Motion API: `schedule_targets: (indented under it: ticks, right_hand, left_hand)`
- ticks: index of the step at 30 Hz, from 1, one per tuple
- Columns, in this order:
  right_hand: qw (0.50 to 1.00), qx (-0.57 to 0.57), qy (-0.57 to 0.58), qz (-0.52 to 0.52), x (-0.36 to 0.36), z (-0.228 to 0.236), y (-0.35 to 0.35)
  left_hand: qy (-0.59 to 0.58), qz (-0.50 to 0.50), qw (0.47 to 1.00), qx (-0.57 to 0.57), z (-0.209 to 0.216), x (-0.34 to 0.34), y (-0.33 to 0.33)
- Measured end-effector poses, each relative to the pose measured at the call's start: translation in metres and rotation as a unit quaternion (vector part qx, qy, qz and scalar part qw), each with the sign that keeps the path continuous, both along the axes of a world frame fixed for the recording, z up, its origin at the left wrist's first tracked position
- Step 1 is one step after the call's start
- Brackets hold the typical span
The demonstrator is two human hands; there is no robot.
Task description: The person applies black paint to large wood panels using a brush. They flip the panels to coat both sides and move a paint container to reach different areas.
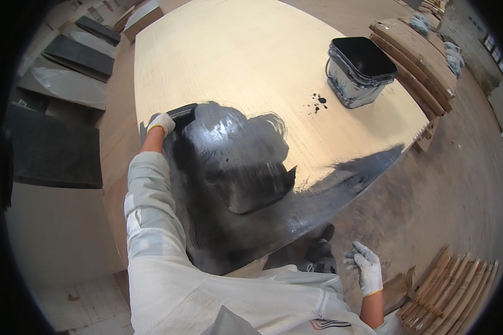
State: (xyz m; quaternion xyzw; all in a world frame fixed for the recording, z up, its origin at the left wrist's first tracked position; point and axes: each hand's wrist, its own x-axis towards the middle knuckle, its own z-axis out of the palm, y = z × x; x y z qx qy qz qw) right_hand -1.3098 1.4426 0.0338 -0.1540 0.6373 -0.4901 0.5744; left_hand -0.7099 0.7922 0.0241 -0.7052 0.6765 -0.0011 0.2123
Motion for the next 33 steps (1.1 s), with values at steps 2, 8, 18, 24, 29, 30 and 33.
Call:
schedule_targets:
  ticks: [2,8,18,24,29,30,33]
  right_hand:
    - [0.998,0.04,0.028,-0.026,-0.004,-0.01,0.024]
    - [0.982,0.117,0.074,-0.126,-0.008,-0.022,0.079]
    - [0.989,0.119,0.073,-0.048,-0.026,-0.029,0.057]
    - [0.985,0.147,0.06,-0.075,-0.027,-0.035,0.052]
    - [0.989,0.127,0.034,-0.069,-0.04,-0.048,0.053]
    - [0.987,0.141,0.027,-0.071,-0.042,-0.054,0.056]
    - [0.982,0.163,0.058,-0.077,-0.037,-0.045,0.057]
  left_hand:
    - [-0.102,-0.133,0.985,0.039,-0.006,-0.007,0.008]
    - [0.008,-0.175,0.982,-0.066,-0.001,-0.034,0.025]
    - [-0.294,-0.36,0.865,0.186,0.04,-0.08,-0.038]
    - [-0.245,-0.322,0.9,0.162,0.008,-0.083,-0.059]
    - [-0.307,-0.368,0.864,0.154,-0.006,-0.033,-0.081]
    - [-0.324,-0.377,0.854,0.154,0.005,-0.027,-0.079]
    - [-0.34,-0.441,0.805,0.205,0.002,-0.071,-0.057]
